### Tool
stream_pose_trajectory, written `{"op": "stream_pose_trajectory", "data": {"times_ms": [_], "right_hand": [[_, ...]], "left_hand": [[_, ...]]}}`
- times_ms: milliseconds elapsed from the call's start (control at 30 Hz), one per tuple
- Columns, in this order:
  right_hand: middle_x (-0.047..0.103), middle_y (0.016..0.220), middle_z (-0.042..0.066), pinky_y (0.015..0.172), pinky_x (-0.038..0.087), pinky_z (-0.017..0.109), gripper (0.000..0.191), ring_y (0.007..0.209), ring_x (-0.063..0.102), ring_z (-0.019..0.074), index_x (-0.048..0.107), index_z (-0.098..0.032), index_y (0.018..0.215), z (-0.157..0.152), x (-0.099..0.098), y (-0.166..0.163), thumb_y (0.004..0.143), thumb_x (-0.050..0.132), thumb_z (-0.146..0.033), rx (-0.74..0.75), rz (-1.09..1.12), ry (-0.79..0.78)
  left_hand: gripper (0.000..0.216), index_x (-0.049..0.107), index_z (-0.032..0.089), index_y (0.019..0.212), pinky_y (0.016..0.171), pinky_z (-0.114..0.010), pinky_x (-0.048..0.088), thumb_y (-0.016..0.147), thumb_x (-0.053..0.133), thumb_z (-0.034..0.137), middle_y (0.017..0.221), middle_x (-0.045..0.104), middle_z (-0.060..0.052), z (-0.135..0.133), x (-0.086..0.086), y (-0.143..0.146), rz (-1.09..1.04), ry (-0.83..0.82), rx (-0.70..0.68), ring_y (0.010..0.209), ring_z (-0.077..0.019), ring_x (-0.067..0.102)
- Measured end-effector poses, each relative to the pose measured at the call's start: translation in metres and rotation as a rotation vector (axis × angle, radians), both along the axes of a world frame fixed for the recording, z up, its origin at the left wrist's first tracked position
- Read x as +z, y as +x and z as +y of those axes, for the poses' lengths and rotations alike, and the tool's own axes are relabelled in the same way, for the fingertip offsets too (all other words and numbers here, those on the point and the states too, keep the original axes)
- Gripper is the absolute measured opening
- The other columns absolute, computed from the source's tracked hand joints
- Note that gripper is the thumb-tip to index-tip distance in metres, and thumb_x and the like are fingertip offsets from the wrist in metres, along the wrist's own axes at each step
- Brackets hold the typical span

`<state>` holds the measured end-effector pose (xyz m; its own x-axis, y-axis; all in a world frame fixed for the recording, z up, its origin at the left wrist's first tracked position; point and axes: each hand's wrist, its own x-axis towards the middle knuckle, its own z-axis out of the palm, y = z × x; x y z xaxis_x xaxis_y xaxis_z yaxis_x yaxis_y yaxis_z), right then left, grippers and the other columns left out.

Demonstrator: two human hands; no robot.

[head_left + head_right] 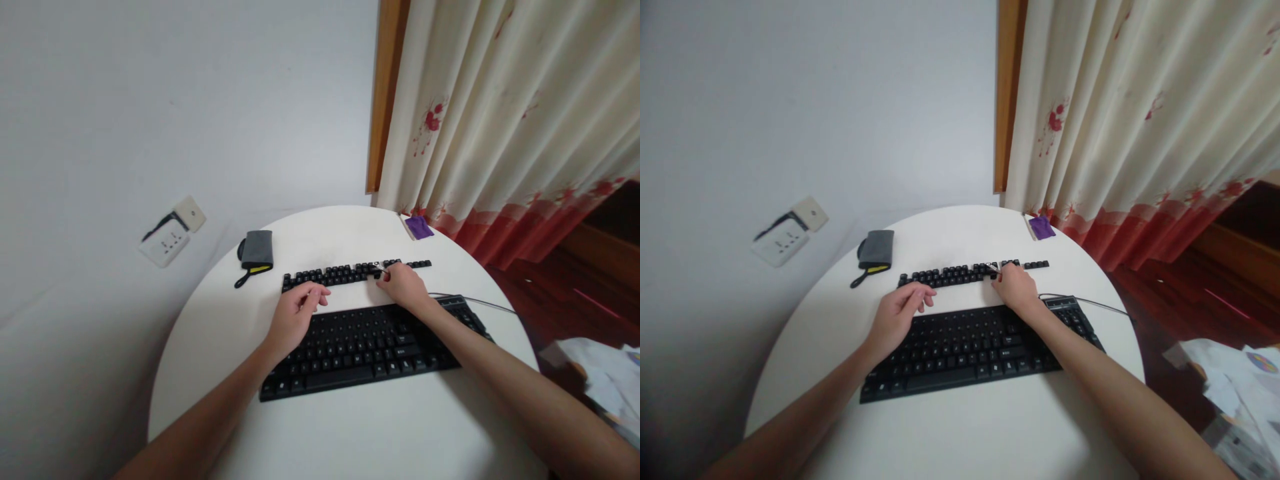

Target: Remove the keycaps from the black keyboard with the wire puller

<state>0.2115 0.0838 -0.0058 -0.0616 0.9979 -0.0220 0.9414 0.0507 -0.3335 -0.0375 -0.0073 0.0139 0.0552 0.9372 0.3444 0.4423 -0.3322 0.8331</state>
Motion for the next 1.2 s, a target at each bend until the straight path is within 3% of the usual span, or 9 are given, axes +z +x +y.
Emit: {"op": "stream_pose_trajectory", "data": {"times_ms": [200, 533, 700, 933, 1200], "right_hand": [[0.075, 0.091, 0.010, 0.067, 0.041, 0.028, 0.020, 0.084, 0.068, 0.0224, 0.072, -0.020, 0.095, 0.001, 0.004, -0.001, 0.092, 0.053, -0.025, 0.094, -0.015, 0.142], [0.075, 0.087, 0.013, 0.066, 0.041, 0.030, 0.024, 0.082, 0.069, 0.0266, 0.074, -0.019, 0.084, -0.025, 0.005, 0.008, 0.093, 0.052, -0.025, 0.148, -0.113, 0.108], [0.075, 0.089, 0.010, 0.068, 0.041, 0.029, 0.021, 0.086, 0.069, 0.0258, 0.074, -0.021, 0.091, -0.016, 0.007, 0.012, 0.093, 0.054, -0.029, 0.088, -0.051, 0.123], [0.076, 0.095, 0.011, 0.074, 0.042, 0.029, 0.021, 0.092, 0.069, 0.0250, 0.076, -0.020, 0.098, -0.005, -0.001, 0.005, 0.093, 0.056, -0.026, 0.144, -0.030, 0.112], [0.075, 0.088, 0.006, 0.068, 0.039, 0.028, 0.014, 0.086, 0.069, 0.0234, 0.073, -0.023, 0.091, -0.013, -0.001, 0.010, 0.089, 0.059, -0.025, 0.149, -0.019, 0.155]], "left_hand": [[0.029, 0.070, 0.016, 0.088, 0.061, -0.023, 0.045, 0.098, 0.049, 0.033, 0.071, 0.066, -0.002, -0.001, -0.001, -0.002, -0.003, -0.005, -0.010, 0.063, -0.0122, 0.056], [0.028, 0.070, 0.017, 0.088, 0.064, -0.024, 0.046, 0.098, 0.049, 0.033, 0.071, 0.067, -0.002, -0.002, 0.003, -0.002, 0.001, 0.006, -0.016, 0.065, -0.0136, 0.058], [0.029, 0.070, 0.016, 0.088, 0.063, -0.024, 0.045, 0.098, 0.049, 0.034, 0.072, 0.067, -0.002, -0.002, 0.001, -0.002, 0.006, 0.005, -0.021, 0.064, -0.0133, 0.057], [0.029, 0.070, 0.016, 0.088, 0.063, -0.024, 0.045, 0.098, 0.049, 0.033, 0.071, 0.066, -0.002, -0.002, 0.002, -0.003, 0.008, 0.003, -0.022, 0.064, -0.0130, 0.057], [0.029, 0.070, 0.016, 0.088, 0.064, -0.024, 0.046, 0.098, 0.048, 0.033, 0.071, 0.066, -0.002, -0.003, 0.006, -0.002, 0.009, 0.008, -0.034, 0.064, -0.0133, 0.057]]}}
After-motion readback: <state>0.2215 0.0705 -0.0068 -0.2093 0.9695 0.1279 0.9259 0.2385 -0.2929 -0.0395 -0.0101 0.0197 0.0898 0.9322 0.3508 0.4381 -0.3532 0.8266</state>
